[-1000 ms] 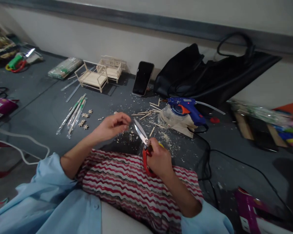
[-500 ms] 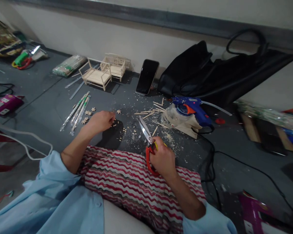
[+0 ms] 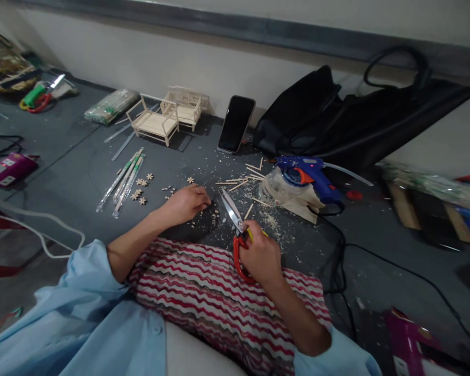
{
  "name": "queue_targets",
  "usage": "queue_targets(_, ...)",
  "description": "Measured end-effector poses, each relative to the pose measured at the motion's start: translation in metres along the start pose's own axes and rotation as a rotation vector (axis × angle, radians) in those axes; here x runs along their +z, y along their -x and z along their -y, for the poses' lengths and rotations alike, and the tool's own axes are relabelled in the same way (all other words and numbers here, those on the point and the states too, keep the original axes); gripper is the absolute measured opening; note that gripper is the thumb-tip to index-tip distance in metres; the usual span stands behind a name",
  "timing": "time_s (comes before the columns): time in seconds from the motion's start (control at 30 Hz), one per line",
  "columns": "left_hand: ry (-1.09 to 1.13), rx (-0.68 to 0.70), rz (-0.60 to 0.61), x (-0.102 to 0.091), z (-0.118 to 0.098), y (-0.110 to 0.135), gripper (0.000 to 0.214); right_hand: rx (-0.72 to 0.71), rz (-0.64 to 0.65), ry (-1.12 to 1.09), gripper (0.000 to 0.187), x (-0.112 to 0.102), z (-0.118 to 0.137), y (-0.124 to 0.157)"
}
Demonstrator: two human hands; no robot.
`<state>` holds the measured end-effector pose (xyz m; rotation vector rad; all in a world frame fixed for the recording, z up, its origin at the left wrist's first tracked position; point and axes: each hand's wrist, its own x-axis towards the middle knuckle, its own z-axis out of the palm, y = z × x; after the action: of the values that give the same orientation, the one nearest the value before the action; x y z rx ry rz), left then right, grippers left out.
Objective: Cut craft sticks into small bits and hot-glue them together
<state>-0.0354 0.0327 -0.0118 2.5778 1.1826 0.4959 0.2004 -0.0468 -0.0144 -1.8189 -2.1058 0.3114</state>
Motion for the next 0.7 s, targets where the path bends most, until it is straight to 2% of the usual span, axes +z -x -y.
queue_targets(0.27, 0.01, -0.001, 0.008, 0.006, 0.003, -0.002, 0.021, -0.004, -0.001, 0.005, 0.026, -0.001, 0.001, 0.0)
queue_targets(0.37, 0.08, -0.054, -0.03, 0.005, 0.0, -0.002, 0.021, -0.006, -0.011, -0.001, 0.026, 0.0, 0.001, 0.0)
queue_targets(0.43, 0.241, -0.134, -0.107, 0.004, -0.005, -0.003, 0.017, -0.005, -0.015, -0.004, 0.026, 0.001, 0.001, 0.0)
queue_targets(0.53, 0.668, -0.296, -0.215, -0.001, -0.014, -0.003, 0.005, -0.003, -0.02, -0.018, 0.025, 0.001, 0.0, 0.001)
queue_targets(0.63, 1.113, -0.426, -0.282, -0.007, -0.024, -0.004, 0.013, 0.007, -0.03, -0.046, 0.023, 0.0, 0.0, 0.001)
queue_targets(0.7, 1.322, -0.478, -0.31, -0.01, -0.028, -0.004, 0.016, 0.008, -0.036, -0.063, 0.023, -0.001, 0.0, 0.002)
